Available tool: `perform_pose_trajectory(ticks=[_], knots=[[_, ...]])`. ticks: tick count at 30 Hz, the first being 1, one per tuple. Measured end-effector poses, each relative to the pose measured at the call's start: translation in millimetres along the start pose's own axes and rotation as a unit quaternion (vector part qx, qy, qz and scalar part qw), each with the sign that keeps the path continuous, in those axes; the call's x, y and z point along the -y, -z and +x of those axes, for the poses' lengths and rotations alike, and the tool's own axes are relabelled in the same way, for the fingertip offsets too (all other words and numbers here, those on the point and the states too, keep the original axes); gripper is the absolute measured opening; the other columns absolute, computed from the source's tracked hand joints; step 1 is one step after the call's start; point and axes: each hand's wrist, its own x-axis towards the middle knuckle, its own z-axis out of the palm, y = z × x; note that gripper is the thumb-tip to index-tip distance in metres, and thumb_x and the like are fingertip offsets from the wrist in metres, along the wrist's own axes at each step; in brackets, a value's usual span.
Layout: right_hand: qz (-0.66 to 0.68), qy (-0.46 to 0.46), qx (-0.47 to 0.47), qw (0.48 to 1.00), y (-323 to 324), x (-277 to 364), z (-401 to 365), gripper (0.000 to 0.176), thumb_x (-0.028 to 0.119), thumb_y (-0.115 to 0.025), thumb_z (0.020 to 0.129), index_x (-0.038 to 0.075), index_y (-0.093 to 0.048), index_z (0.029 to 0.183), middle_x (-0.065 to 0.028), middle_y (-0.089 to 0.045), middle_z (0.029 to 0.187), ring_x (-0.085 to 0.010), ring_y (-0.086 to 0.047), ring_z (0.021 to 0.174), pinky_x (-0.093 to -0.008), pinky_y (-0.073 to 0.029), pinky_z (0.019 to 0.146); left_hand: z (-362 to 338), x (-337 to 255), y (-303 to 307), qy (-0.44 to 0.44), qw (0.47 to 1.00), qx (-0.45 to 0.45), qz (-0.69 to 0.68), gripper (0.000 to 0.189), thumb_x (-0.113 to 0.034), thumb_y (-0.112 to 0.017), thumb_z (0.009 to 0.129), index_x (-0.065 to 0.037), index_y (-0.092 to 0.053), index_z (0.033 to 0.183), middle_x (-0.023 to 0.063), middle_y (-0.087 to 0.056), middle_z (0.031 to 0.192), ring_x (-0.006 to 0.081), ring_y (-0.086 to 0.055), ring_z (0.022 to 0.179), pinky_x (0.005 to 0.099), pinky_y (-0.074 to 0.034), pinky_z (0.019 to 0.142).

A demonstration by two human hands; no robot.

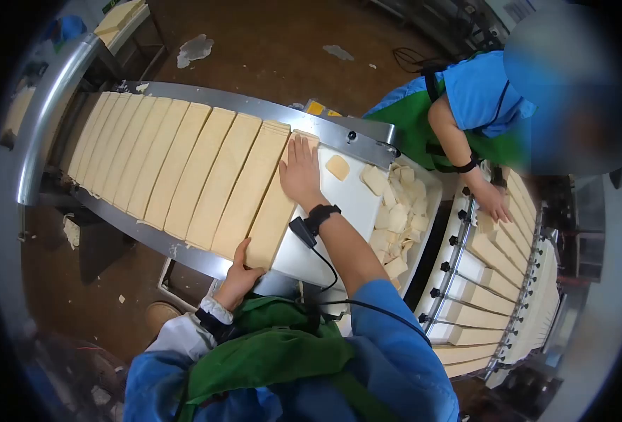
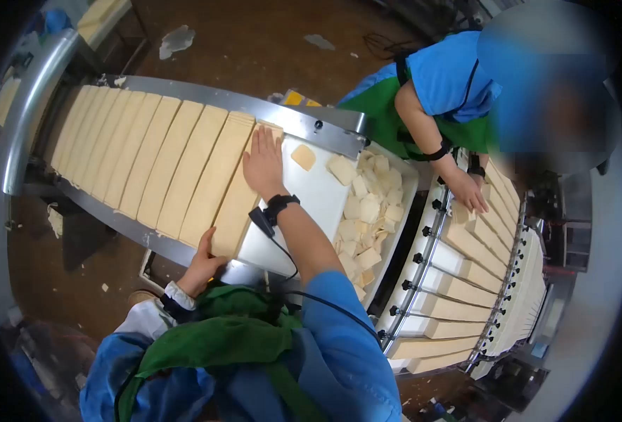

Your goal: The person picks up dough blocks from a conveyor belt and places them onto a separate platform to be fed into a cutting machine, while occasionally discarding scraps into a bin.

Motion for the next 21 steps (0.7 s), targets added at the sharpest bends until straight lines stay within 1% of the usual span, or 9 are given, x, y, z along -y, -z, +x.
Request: perform_pose_trajectory(ticks=[5, 7, 9, 11, 14, 16, 17, 19, 21], knots=[[-0.047, 0.008, -0.062, 0.997, 6.5, 3.8, 7.4, 0.064, 0.031, -0.054, 0.096, -0.007, -0.042, 0.146, -0.0222, -0.041, 0.154, -0.0335, -0.030, 0.149, -0.0499, -0.015, 0.125, 0.4, -15.3, 1.9, 0.042, 0.997, 0.053, -0.036, 0.094, 0.004, -0.069, 0.081, -0.019, -0.023, 0.161, 0.0075, -0.065, 0.098, 0.0133, -0.059, 0.071, 0.0286, -0.050, 0.062], [0.008, -0.057, 0.007, 0.998, 40.4, 13.0, 30.3, 0.058, 0.028, -0.061, 0.084, -0.007, -0.053, 0.129, -0.0217, -0.054, 0.134, -0.0351, -0.044, 0.132, -0.0511, -0.024, 0.117, 4.8, -15.5, -1.5, 0.074, 0.994, 0.052, -0.064, 0.094, 0.005, -0.067, 0.084, -0.019, -0.019, 0.161, 0.0082, -0.064, 0.094, 0.0123, -0.056, 0.061, 0.0286, -0.045, 0.052], [-0.023, -0.082, -0.047, 0.995, 38.2, 16.2, 40.7, 0.058, 0.028, -0.066, 0.071, -0.005, -0.057, 0.117, -0.0198, -0.059, 0.114, -0.0338, -0.050, 0.117, -0.0515, -0.032, 0.105, 2.3, -30.6, -6.9, 0.083, 0.993, 0.055, -0.060, 0.093, 0.006, -0.066, 0.084, -0.019, -0.018, 0.159, 0.0100, -0.063, 0.092, 0.0146, -0.057, 0.060, 0.0294, -0.045, 0.049], [-0.022, -0.085, -0.043, 0.995, 36.4, 15.4, 42.0, 0.058, 0.027, -0.066, 0.070, -0.005, -0.057, 0.118, -0.0203, -0.059, 0.115, -0.0339, -0.050, 0.119, -0.0510, -0.030, 0.104, 8.7, -17.5, -11.8, 0.051, 0.997, 0.039, -0.042, 0.092, 0.004, -0.067, 0.081, -0.017, -0.019, 0.157, 0.0110, -0.063, 0.093, 0.0151, -0.057, 0.060, 0.0299, -0.047, 0.050], [-0.042, -0.119, 0.001, 0.992, 62.0, -1.4, 25.7, 0.057, 0.034, -0.067, 0.072, -0.004, -0.062, 0.114, -0.0194, -0.061, 0.116, -0.0337, -0.053, 0.117, -0.0523, -0.034, 0.103, 12.8, -12.0, -18.1, 0.080, 0.995, 0.053, 0.001, 0.092, -0.003, -0.072, 0.079, -0.016, -0.023, 0.156, 0.0142, -0.066, 0.099, 0.0224, -0.064, 0.068, 0.0342, -0.054, 0.060], [-0.106, -0.165, 0.022, 0.980, 78.1, -29.6, -0.6, 0.054, 0.040, -0.068, 0.075, -0.003, -0.065, 0.108, -0.0180, -0.062, 0.114, -0.0322, -0.055, 0.113, -0.0493, -0.038, 0.100, 34.3, 29.9, -21.9, -0.099, 0.983, 0.037, 0.150, 0.092, -0.015, -0.079, 0.075, -0.015, -0.030, 0.153, 0.0200, -0.070, 0.107, 0.0355, -0.071, 0.085, 0.0409, -0.058, 0.076], [-0.151, -0.181, -0.001, 0.972, 82.9, -49.3, -17.9, 0.051, 0.042, -0.069, 0.076, -0.001, -0.066, 0.104, -0.0167, -0.063, 0.111, -0.0309, -0.057, 0.110, -0.0456, -0.041, 0.098, 26.7, 13.5, -25.0, -0.101, 0.982, 0.041, 0.153, 0.092, -0.015, -0.079, 0.075, -0.015, -0.030, 0.153, 0.0200, -0.070, 0.107, 0.0355, -0.071, 0.085, 0.0409, -0.058, 0.076], [-0.147, -0.231, 0.011, 0.962, 101.7, -85.0, -57.1, 0.065, 0.051, -0.070, 0.076, -0.003, -0.063, 0.110, -0.0182, -0.065, 0.113, -0.0332, -0.061, 0.110, -0.0468, -0.046, 0.095, 3.3, -43.8, -34.6, -0.117, 0.933, 0.062, 0.334, 0.092, -0.025, -0.083, 0.070, -0.014, -0.038, 0.150, 0.0245, -0.070, 0.114, 0.0437, -0.069, 0.103, 0.0459, -0.055, 0.090], [-0.040, -0.309, 0.061, 0.948, 126.7, -116.5, -96.1, 0.077, 0.052, -0.074, 0.073, -0.008, -0.057, 0.118, -0.0238, -0.062, 0.121, -0.0360, -0.061, 0.116, -0.0461, -0.046, 0.100, 14.9, -36.7, -36.6, -0.153, 0.916, 0.065, 0.366, 0.091, -0.025, -0.084, 0.069, -0.014, -0.040, 0.148, 0.0252, -0.070, 0.111, 0.0445, -0.069, 0.102, 0.0477, -0.055, 0.089]])
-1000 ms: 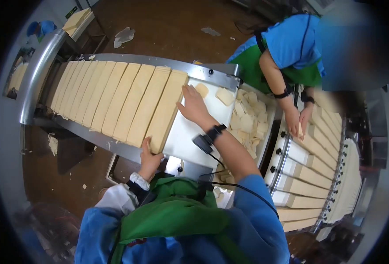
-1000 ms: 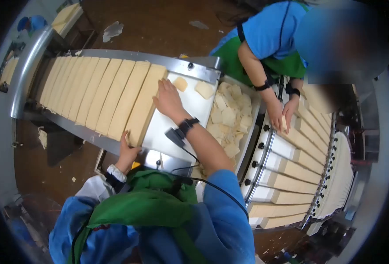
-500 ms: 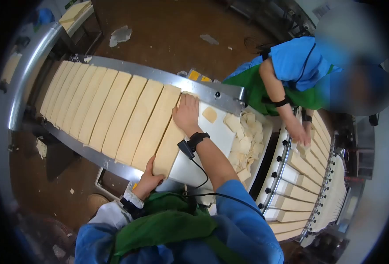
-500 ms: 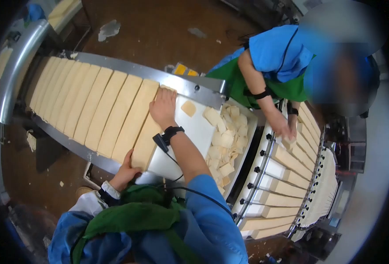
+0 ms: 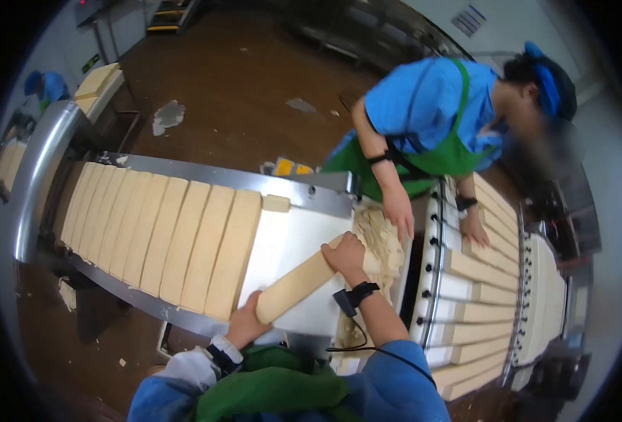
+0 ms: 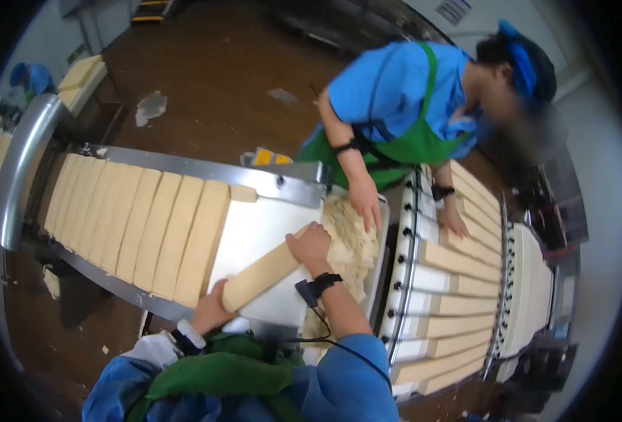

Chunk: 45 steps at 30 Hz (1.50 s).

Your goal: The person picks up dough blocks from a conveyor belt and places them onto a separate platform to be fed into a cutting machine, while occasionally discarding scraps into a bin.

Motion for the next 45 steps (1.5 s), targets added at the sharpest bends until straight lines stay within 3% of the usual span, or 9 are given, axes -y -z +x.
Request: perform_pose_trajectory(ticks=[4, 11, 21, 28, 33, 37, 40, 42, 45], knots=[[0.245, 0.042, 0.175, 0.953, 63.6, -50.0, -82.4, 0.102, 0.045, -0.089, 0.064, -0.010, -0.042, 0.136, -0.0339, -0.053, 0.138, -0.0410, -0.061, 0.122, -0.0448, -0.050, 0.102, 12.5, 2.1, -10.7, -0.045, 0.992, -0.027, 0.112, 0.085, -0.023, -0.086, 0.065, -0.017, -0.047, 0.140, 0.0238, -0.071, 0.097, 0.0455, -0.069, 0.092, 0.0522, -0.057, 0.080], [0.052, 0.000, -0.021, 0.998, -31.4, -97.3, -169.3, 0.070, 0.030, -0.079, 0.076, 0.032, -0.053, 0.141, -0.0302, -0.054, 0.105, -0.0480, -0.062, 0.095, -0.0522, -0.053, 0.081, 35.2, -8.0, -36.1, -0.064, 0.968, -0.022, 0.242, 0.079, -0.021, -0.087, 0.061, -0.018, -0.051, 0.132, 0.0184, -0.071, 0.105, 0.0407, -0.069, 0.097, 0.0490, -0.057, 0.082], [0.053, -0.069, -0.198, 0.976, 138.5, -307.7, -190.0, 0.066, 0.026, -0.083, 0.068, 0.028, -0.064, 0.131, -0.0223, -0.058, 0.099, -0.0430, -0.062, 0.093, -0.0490, -0.054, 0.081, 54.6, -227.9, -147.6, -0.291, 0.948, 0.035, 0.120, 0.075, -0.013, -0.083, 0.065, -0.012, -0.050, 0.132, 0.0173, -0.070, 0.112, 0.0382, -0.068, 0.104, 0.0438, -0.055, 0.089], [0.168, -0.026, -0.085, 0.982, 156.9, -489.9, -107.6, 0.086, 0.012, -0.087, 0.055, 0.023, -0.057, 0.135, -0.0219, -0.069, 0.104, -0.0362, -0.067, 0.099, -0.0409, -0.056, 0.088, 84.8, -360.9, -231.3, -0.287, 0.934, 0.056, 0.203, 0.084, -0.029, -0.086, 0.064, -0.013, -0.051, 0.139, 0.0177, -0.070, 0.117, 0.0368, -0.068, 0.106, 0.0418, -0.054, 0.091], [0.506, -0.169, 0.043, 0.845, 108.1, -557.0, -82.0, 0.105, 0.027, -0.088, 0.065, 0.012, -0.035, 0.155, -0.0305, -0.057, 0.135, -0.0405, -0.058, 0.124, -0.0432, -0.049, 0.101, 96.0, -397.3, -262.3, -0.275, 0.921, 0.059, 0.268, 0.088, -0.034, -0.089, 0.062, -0.014, -0.053, 0.140, 0.0187, -0.069, 0.120, 0.0360, -0.068, 0.108, 0.0420, -0.053, 0.094], [-0.009, -0.210, -0.255, 0.944, 101.7, -523.6, -97.0, 0.086, 0.050, -0.071, 0.083, -0.006, -0.047, 0.143, -0.0269, -0.067, 0.116, -0.0412, -0.063, 0.111, -0.0461, -0.049, 0.098, 111.8, -397.2, -300.7, -0.359, 0.911, 0.073, 0.188, 0.099, -0.037, -0.088, 0.065, -0.007, -0.043, 0.149, 0.0203, -0.072, 0.111, 0.0370, -0.070, 0.103, 0.0407, -0.054, 0.092], [0.071, -0.141, -0.253, 0.954, 114.4, -475.1, -115.9, 0.051, 0.038, -0.070, 0.085, -0.005, -0.067, 0.112, -0.0242, -0.068, 0.100, -0.0403, -0.063, 0.099, -0.0481, -0.050, 0.090, 138.9, -379.3, -355.0, -0.406, 0.903, 0.068, 0.125, 0.103, -0.036, -0.087, 0.071, -0.001, -0.035, 0.153, 0.0234, -0.071, 0.112, 0.0354, -0.071, 0.101, 0.0388, -0.055, 0.087], [0.137, -0.124, -0.283, 0.941, 111.4, -439.2, -133.2, 0.040, 0.033, -0.069, 0.085, -0.004, -0.068, 0.099, -0.0241, -0.066, 0.096, -0.0406, -0.062, 0.095, -0.0491, -0.050, 0.087, 136.8, -385.1, -380.2, -0.173, 0.950, 0.225, -0.134, 0.095, -0.031, -0.084, 0.075, -0.001, -0.037, 0.151, 0.0202, -0.073, 0.104, 0.0305, -0.073, 0.091, 0.0375, -0.056, 0.079], [0.200, -0.118, -0.301, 0.925, 95.6, -414.2, -136.6, 0.030, 0.026, -0.068, 0.085, -0.004, -0.069, 0.087, -0.0241, -0.065, 0.093, -0.0416, -0.061, 0.091, -0.0496, -0.049, 0.084, 139.3, -387.2, -394.2, -0.246, 0.963, 0.110, -0.026, 0.088, -0.027, -0.083, 0.077, 0.001, -0.039, 0.148, 0.0149, -0.074, 0.092, 0.0248, -0.072, 0.081, 0.0357, -0.056, 0.071]])
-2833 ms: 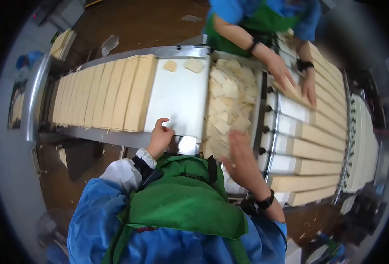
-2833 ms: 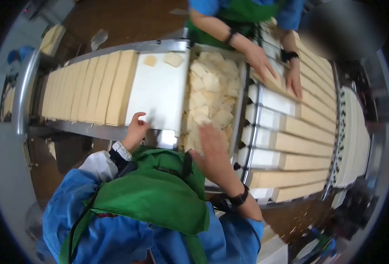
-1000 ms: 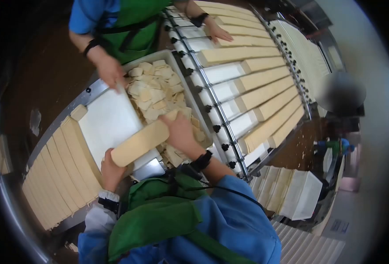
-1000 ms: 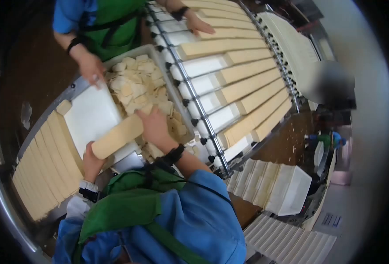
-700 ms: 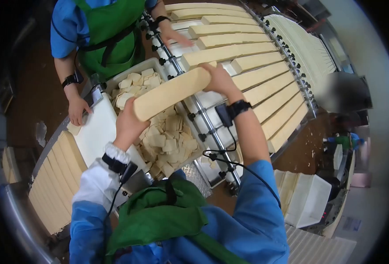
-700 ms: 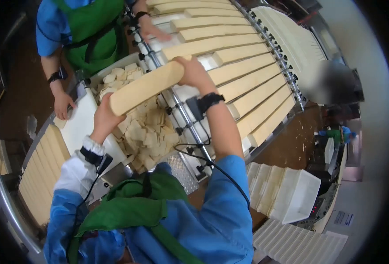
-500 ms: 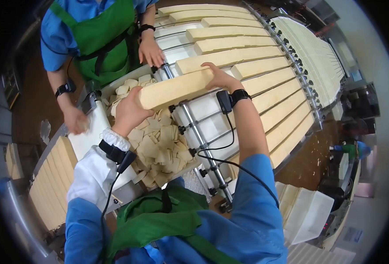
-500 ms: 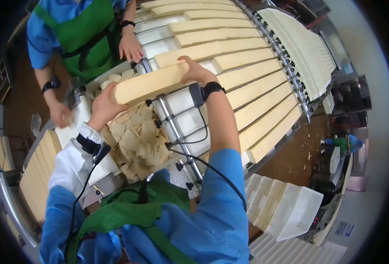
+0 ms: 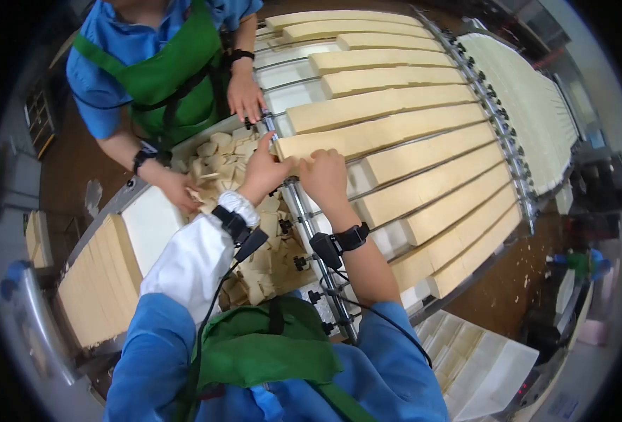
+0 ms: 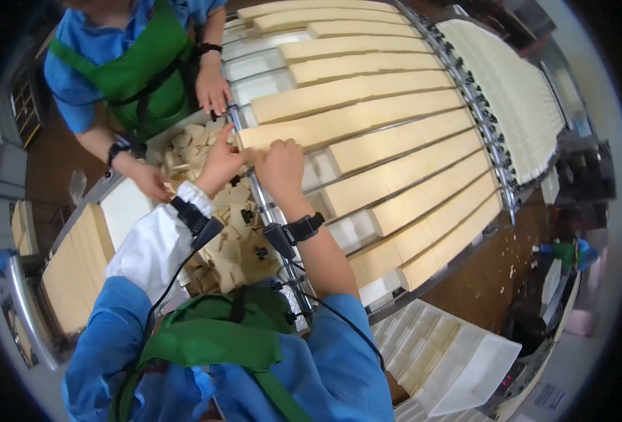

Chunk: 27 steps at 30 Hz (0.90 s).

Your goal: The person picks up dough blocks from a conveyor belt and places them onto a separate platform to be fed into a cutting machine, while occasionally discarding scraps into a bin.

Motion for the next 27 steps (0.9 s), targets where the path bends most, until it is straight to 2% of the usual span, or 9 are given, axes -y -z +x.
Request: perform_pose_trajectory(ticks=[3, 9, 12, 15, 18, 21, 23, 24, 27], knots=[[-0.004, -0.031, 0.011, 0.999, -9.5, 7.0, -4.6, 0.029, 0.024, -0.068, 0.084, -0.005, -0.069, 0.089, -0.0243, -0.064, 0.092, -0.0421, -0.060, 0.092, -0.0494, -0.049, 0.085, -0.2, 5.4, 1.0, 0.014, 0.999, -0.033, -0.003, 0.085, -0.027, -0.083, 0.077, 0.002, -0.042, 0.145, 0.0110, -0.072, 0.082, 0.0212, -0.071, 0.075, 0.0348, -0.056, 0.069], [0.067, -0.061, 0.003, 0.996, -17.1, 22.2, -8.5, 0.034, 0.024, -0.073, 0.080, -0.008, -0.066, 0.090, -0.0250, -0.062, 0.100, -0.0412, -0.057, 0.100, -0.0482, -0.046, 0.091, -12.0, 22.6, 13.0, 0.089, 0.985, -0.030, -0.143, 0.063, -0.008, -0.074, 0.090, 0.006, -0.045, 0.143, 0.0163, -0.070, 0.108, 0.0170, -0.069, 0.090, 0.0290, -0.056, 0.076], [0.062, -0.051, 0.016, 0.997, -21.3, 28.7, -4.3, 0.043, 0.024, -0.076, 0.078, -0.009, -0.063, 0.103, -0.0256, -0.061, 0.102, -0.0431, -0.056, 0.102, -0.0493, -0.045, 0.094, -14.5, 37.0, 12.3, 0.054, 0.964, 0.018, -0.259, 0.051, -0.004, -0.066, 0.094, 0.006, -0.049, 0.141, 0.0147, -0.071, 0.113, 0.0183, -0.069, 0.097, 0.0277, -0.055, 0.084], [0.098, 0.017, -0.061, 0.993, -40.1, 21.5, 6.7, 0.054, 0.022, -0.075, 0.079, -0.010, -0.056, 0.118, -0.0276, -0.061, 0.104, -0.0460, -0.055, 0.107, -0.0503, -0.044, 0.097, -17.5, 24.7, 9.6, 0.056, 0.948, 0.031, -0.310, 0.045, 0.001, -0.058, 0.095, 0.006, -0.052, 0.139, 0.0126, -0.071, 0.117, 0.0176, -0.068, 0.103, 0.0272, -0.054, 0.089], [0.092, 0.006, -0.017, 0.996, -37.5, 18.2, 10.3, 0.062, 0.020, -0.074, 0.080, -0.011, -0.051, 0.129, -0.0311, -0.061, 0.112, -0.0482, -0.056, 0.110, -0.0527, -0.044, 0.097, -23.0, 14.8, 16.6, 0.047, 0.964, 0.016, -0.262, 0.046, 0.003, -0.053, 0.093, 0.004, -0.053, 0.139, 0.0121, -0.071, 0.115, 0.0165, -0.068, 0.101, 0.0277, -0.055, 0.087], [0.151, -0.001, 0.004, 0.988, -0.2, 17.0, -16.1, 0.063, 0.017, -0.071, 0.082, -0.012, -0.049, 0.133, -0.0328, -0.061, 0.118, -0.0489, -0.057, 0.112, -0.0534, -0.046, 0.097, -64.8, -34.9, 55.8, 0.112, 0.985, -0.033, -0.128, 0.043, 0.002, -0.055, 0.090, 0.006, -0.056, 0.133, 0.0103, -0.072, 0.104, 0.0162, -0.068, 0.092, 0.0267, -0.053, 0.078], [0.110, 0.016, -0.009, 0.994, 25.1, -0.3, -36.0, 0.063, 0.016, -0.071, 0.082, -0.011, -0.048, 0.134, -0.0327, -0.061, 0.120, -0.0492, -0.058, 0.112, -0.0537, -0.047, 0.097, -77.0, 22.8, 70.0, -0.058, 0.986, -0.112, -0.108, 0.047, -0.003, -0.059, 0.090, 0.002, -0.054, 0.137, 0.0149, -0.070, 0.110, 0.0199, -0.069, 0.095, 0.0288, -0.054, 0.080], [0.071, -0.004, 0.002, 0.997, 33.5, -13.2, -43.1, 0.060, 0.013, -0.070, 0.082, -0.011, -0.049, 0.133, -0.0329, -0.061, 0.119, -0.0494, -0.058, 0.113, -0.0526, -0.047, 0.098, -95.6, 19.3, 82.2, -0.035, 0.989, -0.141, -0.032, 0.052, -0.007, -0.064, 0.089, -0.001, -0.053, 0.140, 0.0189, -0.067, 0.121, 0.0241, -0.068, 0.103, 0.0312, -0.054, 0.084], [0.032, -0.047, 0.014, 0.998, 37.9, -58.0, -42.7, 0.057, 0.011, -0.069, 0.082, -0.010, -0.049, 0.132, -0.0328, -0.061, 0.118, -0.0491, -0.058, 0.113, -0.0530, -0.048, 0.098, -133.5, 41.6, 104.4, -0.036, 0.984, -0.158, 0.073, 0.056, -0.011, -0.068, 0.087, -0.004, -0.054, 0.141, 0.0196, -0.064, 0.127, 0.0278, -0.065, 0.112, 0.0352, -0.054, 0.089]])
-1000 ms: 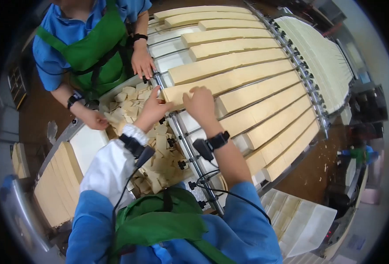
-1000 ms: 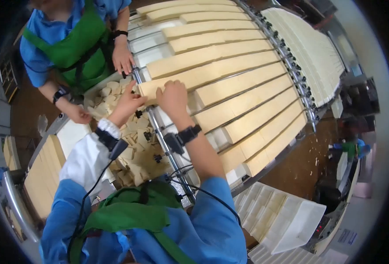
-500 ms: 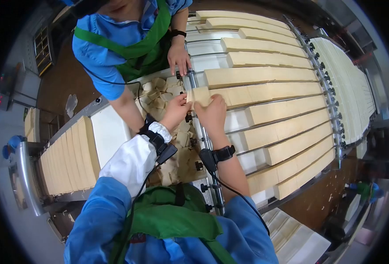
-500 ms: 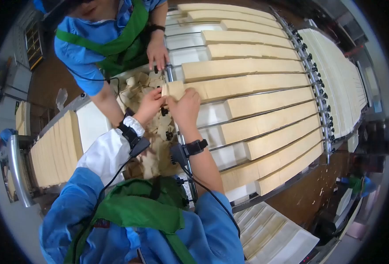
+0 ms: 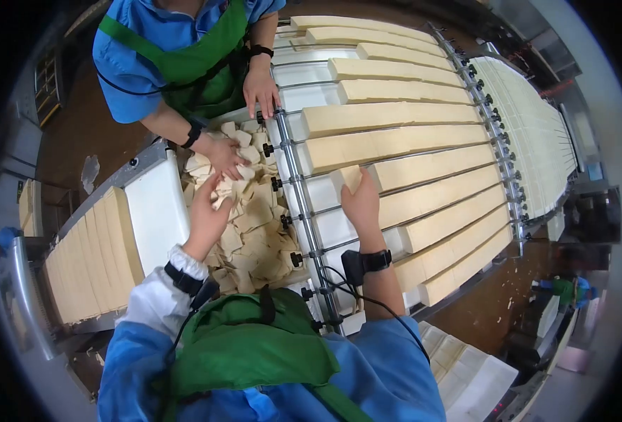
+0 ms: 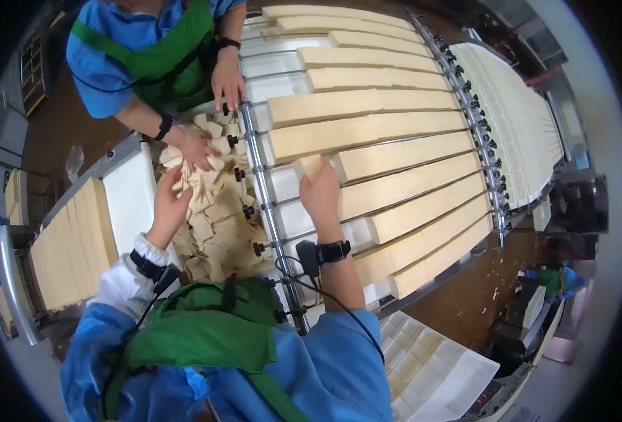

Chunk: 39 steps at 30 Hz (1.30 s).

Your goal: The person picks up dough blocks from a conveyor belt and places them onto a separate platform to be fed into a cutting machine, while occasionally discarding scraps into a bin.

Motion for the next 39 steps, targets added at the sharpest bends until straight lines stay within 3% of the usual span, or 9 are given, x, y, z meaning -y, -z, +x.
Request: perform_pose_trajectory(ticks=[8, 11, 18, 25, 27, 29, 31, 33, 39], knots=[[-0.241, -0.065, 0.030, 0.968, -17.6, -6.4, 11.2, 0.073, 0.017, -0.071, 0.080, -0.011, -0.041, 0.141, -0.0349, -0.049, 0.139, -0.0486, -0.044, 0.135, -0.0596, -0.031, 0.113, -63.4, -15.0, 26.9, 0.042, 0.997, 0.065, 0.009, 0.046, -0.007, -0.070, 0.084, -0.004, -0.060, 0.129, 0.0174, -0.061, 0.126, 0.0320, -0.062, 0.113, 0.0384, -0.055, 0.089], [-0.390, -0.102, 0.017, 0.915, -37.0, -33.1, 23.0, 0.105, 0.040, -0.073, 0.084, -0.010, -0.016, 0.157, -0.0345, -0.019, 0.162, -0.0470, -0.014, 0.153, -0.0650, -0.010, 0.121, -76.1, -18.0, 34.3, 0.026, 0.998, 0.053, -0.003, 0.043, -0.004, -0.069, 0.083, -0.004, -0.061, 0.125, 0.0169, -0.059, 0.125, 0.0311, -0.060, 0.113, 0.0371, -0.056, 0.089], [-0.432, -0.196, 0.077, 0.877, -13.7, -38.0, 42.2, 0.114, 0.060, -0.072, 0.083, -0.008, -0.020, 0.157, -0.0297, -0.019, 0.164, -0.0473, -0.016, 0.153, -0.0696, -0.015, 0.117, -106.1, 6.5, 55.4, 0.051, 0.998, -0.017, -0.021, 0.042, -0.002, -0.069, 0.082, -0.006, -0.062, 0.123, 0.0154, -0.058, 0.122, 0.0292, -0.060, 0.110, 0.0362, -0.056, 0.088], [-0.333, 0.195, 0.030, 0.922, -52.9, 116.4, -20.9, 0.085, 0.044, -0.072, 0.085, -0.004, -0.040, 0.148, -0.0280, -0.034, 0.157, -0.0481, -0.027, 0.146, -0.0718, -0.022, 0.113, -167.4, 89.2, 97.0, 0.134, 0.984, -0.114, -0.017, 0.042, -0.007, -0.070, 0.080, -0.006, -0.063, 0.121, 0.0149, -0.061, 0.105, 0.0268, -0.062, 0.094, 0.0381, -0.056, 0.081], [-0.233, 0.281, 0.139, 0.920, -79.0, 182.6, -52.0, 0.077, 0.039, -0.073, 0.085, -0.003, -0.046, 0.144, -0.0287, -0.044, 0.147, -0.0469, -0.035, 0.141, -0.0668, -0.025, 0.115, -185.7, 109.4, 111.7, 0.151, 0.977, -0.148, -0.006, 0.041, -0.008, -0.070, 0.079, -0.006, -0.063, 0.119, 0.0143, -0.061, 0.098, 0.0267, -0.062, 0.086, 0.0387, -0.055, 0.076], [-0.121, 0.376, 0.265, 0.879, -127.3, 208.0, -77.5, 0.078, 0.037, -0.074, 0.084, -0.003, -0.046, 0.145, -0.0301, -0.046, 0.146, -0.0460, -0.040, 0.139, -0.0559, -0.030, 0.117, -206.4, 132.4, 131.7, 0.272, 0.953, -0.132, -0.019, 0.047, -0.004, -0.070, 0.078, -0.010, -0.059, 0.123, 0.0075, -0.056, 0.082, 0.0201, -0.058, 0.073, 0.0369, -0.051, 0.063], [-0.063, 0.342, 0.551, 0.759, -137.7, 285.7, -90.8, 0.080, 0.035, -0.076, 0.084, -0.004, -0.044, 0.146, -0.0314, -0.047, 0.146, -0.0462, -0.040, 0.140, -0.0462, -0.033, 0.119, -216.0, 137.9, 151.1, 0.326, 0.917, -0.194, -0.119, 0.051, -0.002, -0.070, 0.077, -0.013, -0.056, 0.125, 0.0038, -0.052, 0.077, 0.0165, -0.054, 0.067, 0.0348, -0.047, 0.058], [-0.091, 0.454, 0.606, 0.648, -189.8, 296.5, -110.8, 0.082, 0.034, -0.077, 0.084, -0.006, -0.042, 0.147, -0.0318, -0.041, 0.151, -0.0465, -0.036, 0.143, -0.0460, -0.032, 0.120, -231.3, 165.0, 171.0, 0.400, 0.855, -0.252, -0.214, 0.068, 0.005, -0.069, 0.077, -0.019, -0.046, 0.137, -0.0023, -0.046, 0.072, 0.0087, -0.045, 0.059, 0.0286, -0.039, 0.048], [-0.057, 0.467, 0.409, 0.782, -342.3, 398.1, -123.9, 0.080, 0.027, -0.072, 0.087, -0.009, -0.036, 0.149, -0.0288, -0.037, 0.155, -0.0432, -0.032, 0.147, -0.0474, -0.027, 0.122, -238.0, 201.2, 226.9, 0.412, 0.847, -0.232, -0.244, 0.084, 0.003, -0.070, 0.079, -0.021, -0.037, 0.152, 0.0010, -0.054, 0.077, 0.0095, -0.052, 0.064, 0.0269, -0.044, 0.054]])
